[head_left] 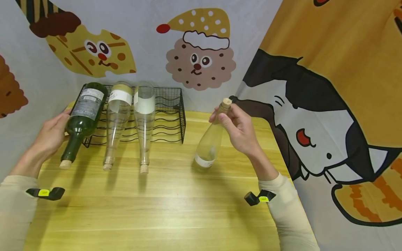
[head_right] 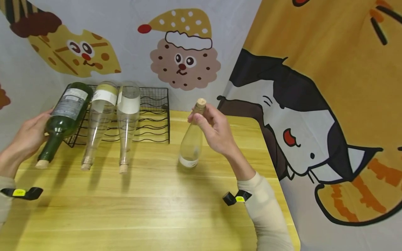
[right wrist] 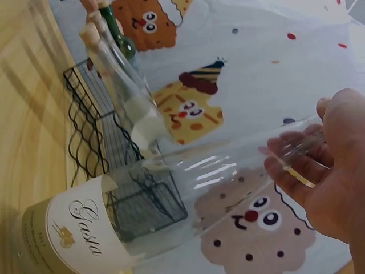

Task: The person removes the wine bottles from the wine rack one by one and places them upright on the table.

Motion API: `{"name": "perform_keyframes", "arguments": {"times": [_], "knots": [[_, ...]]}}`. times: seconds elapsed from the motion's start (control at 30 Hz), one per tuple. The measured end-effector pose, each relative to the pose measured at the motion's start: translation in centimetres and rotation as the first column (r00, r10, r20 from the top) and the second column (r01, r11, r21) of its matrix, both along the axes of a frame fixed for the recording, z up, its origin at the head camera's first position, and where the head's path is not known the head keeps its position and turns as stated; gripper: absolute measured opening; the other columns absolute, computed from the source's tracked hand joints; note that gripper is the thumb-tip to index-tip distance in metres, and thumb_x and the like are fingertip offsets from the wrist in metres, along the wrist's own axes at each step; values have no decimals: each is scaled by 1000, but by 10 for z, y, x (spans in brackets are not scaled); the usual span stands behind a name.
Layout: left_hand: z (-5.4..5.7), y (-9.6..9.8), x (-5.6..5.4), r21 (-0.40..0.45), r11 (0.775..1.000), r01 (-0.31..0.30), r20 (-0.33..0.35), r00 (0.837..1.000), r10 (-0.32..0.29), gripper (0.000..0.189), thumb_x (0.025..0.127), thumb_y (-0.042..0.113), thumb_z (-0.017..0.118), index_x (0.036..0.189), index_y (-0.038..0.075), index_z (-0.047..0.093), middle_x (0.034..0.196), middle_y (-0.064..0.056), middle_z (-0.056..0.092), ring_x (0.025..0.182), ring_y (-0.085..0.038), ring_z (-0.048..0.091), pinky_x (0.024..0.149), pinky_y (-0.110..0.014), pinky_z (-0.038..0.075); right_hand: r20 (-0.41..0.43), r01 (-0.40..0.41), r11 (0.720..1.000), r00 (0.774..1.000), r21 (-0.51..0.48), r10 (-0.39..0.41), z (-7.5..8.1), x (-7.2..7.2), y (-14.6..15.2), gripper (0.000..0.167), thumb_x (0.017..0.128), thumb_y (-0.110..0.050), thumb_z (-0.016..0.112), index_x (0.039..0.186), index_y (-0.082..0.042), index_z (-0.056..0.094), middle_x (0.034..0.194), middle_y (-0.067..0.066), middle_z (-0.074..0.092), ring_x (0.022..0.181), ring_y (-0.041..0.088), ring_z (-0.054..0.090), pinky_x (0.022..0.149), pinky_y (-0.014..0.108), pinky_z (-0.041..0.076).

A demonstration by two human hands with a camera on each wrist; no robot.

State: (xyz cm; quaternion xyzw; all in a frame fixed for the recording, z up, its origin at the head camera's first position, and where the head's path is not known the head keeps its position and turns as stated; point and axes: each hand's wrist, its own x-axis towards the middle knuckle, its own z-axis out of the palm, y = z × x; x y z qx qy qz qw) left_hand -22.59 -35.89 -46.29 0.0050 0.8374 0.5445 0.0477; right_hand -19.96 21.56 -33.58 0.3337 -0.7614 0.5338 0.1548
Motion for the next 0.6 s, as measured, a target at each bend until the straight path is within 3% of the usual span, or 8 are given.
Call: {"name": "perform_keyframes", "arguments": {"times": [0.23, 0.47, 0.6], "knots": [[-1, 0, 1, -1, 1000, -1, -10, 1000, 1, 67, 124, 43, 18, 182, 11, 8, 192, 8, 4, 173, -10, 18, 84, 5, 50, -22, 131, 991, 991, -40, -132, 1, -15, 20, 20, 115, 2, 57, 125, 15, 67, 103, 14, 82, 96, 9, 80, 92, 23, 67], [-1, 1, 1, -8, 1000, 7, 0, 1000, -7, 69, 124, 44, 17, 181, 8, 6, 192, 3, -3, 175, -14, 13, 84, 6, 49, -29, 237, 971, 971, -38, -238, -1, -25, 38, 23, 117, -6, 59, 123, 14, 67, 105, 27, 79, 98, 11, 79, 92, 23, 63], [-2, 0, 0, -17, 1000, 11, -2, 1000, -11, 69, 124, 47, 17, 182, 11, 7, 193, 3, 2, 174, -14, 17, 84, 5, 49, -5, 307, 951, 952, -22, -307, 0, -34, 47, 25, 119, -14, 58, 123, 8, 69, 106, 19, 81, 100, 9, 78, 95, 23, 61]]}}
